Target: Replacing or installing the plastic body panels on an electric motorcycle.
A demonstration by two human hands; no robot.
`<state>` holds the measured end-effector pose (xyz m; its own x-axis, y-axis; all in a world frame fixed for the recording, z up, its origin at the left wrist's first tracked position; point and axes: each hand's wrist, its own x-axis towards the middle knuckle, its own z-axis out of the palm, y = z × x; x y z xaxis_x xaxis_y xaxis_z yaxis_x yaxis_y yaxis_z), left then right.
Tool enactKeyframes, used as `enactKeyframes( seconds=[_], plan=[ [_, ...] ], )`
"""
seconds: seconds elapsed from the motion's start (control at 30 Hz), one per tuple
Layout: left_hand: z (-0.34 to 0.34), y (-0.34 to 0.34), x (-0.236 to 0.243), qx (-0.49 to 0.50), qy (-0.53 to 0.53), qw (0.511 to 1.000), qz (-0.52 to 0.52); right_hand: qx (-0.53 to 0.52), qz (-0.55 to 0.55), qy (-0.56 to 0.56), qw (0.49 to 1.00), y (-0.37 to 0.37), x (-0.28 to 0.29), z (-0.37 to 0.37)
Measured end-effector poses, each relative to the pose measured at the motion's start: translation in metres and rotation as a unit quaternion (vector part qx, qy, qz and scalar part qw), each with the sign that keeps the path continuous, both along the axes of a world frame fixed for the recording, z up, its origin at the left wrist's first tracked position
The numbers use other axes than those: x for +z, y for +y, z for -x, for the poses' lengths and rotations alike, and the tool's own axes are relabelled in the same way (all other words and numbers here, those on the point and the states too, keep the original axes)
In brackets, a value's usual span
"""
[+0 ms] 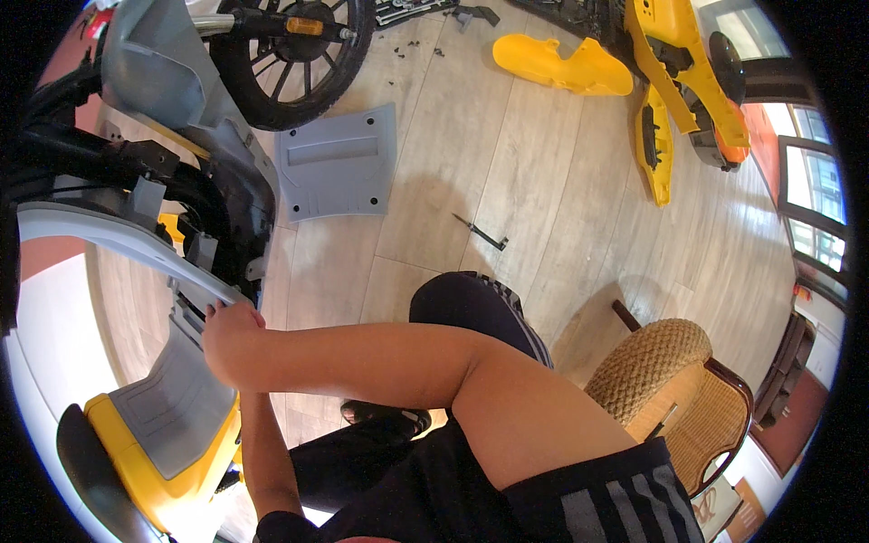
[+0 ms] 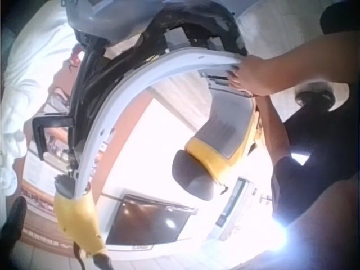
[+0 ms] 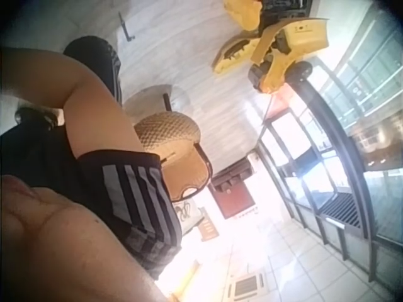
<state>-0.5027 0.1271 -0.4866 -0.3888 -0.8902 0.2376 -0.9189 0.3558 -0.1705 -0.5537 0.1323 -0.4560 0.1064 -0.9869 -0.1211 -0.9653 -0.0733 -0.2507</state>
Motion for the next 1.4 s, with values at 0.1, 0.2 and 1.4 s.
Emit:
enactKeyframes(
  seconds=[0.1, 0.2, 1.4],
  plan=[
    [-0.001, -0.001, 0.000, -0.001, 0.002, 1.000, 0.003, 0.004, 0.000, -0.006, 1.000, 0.001, 0.002, 0.001],
    [-0.003, -0.003, -0.001, -0.001, 0.001, 1.000, 0.003, 0.008, 0.000, -0.012, 1.000, 0.001, 0.004, 0.001],
    [-0.008, -0.005, 0.000, 0.007, -0.024, 0.998, -0.052, 0.122, -0.010, -0.157, 0.980, 0.023, 0.067, 0.087]
  ],
)
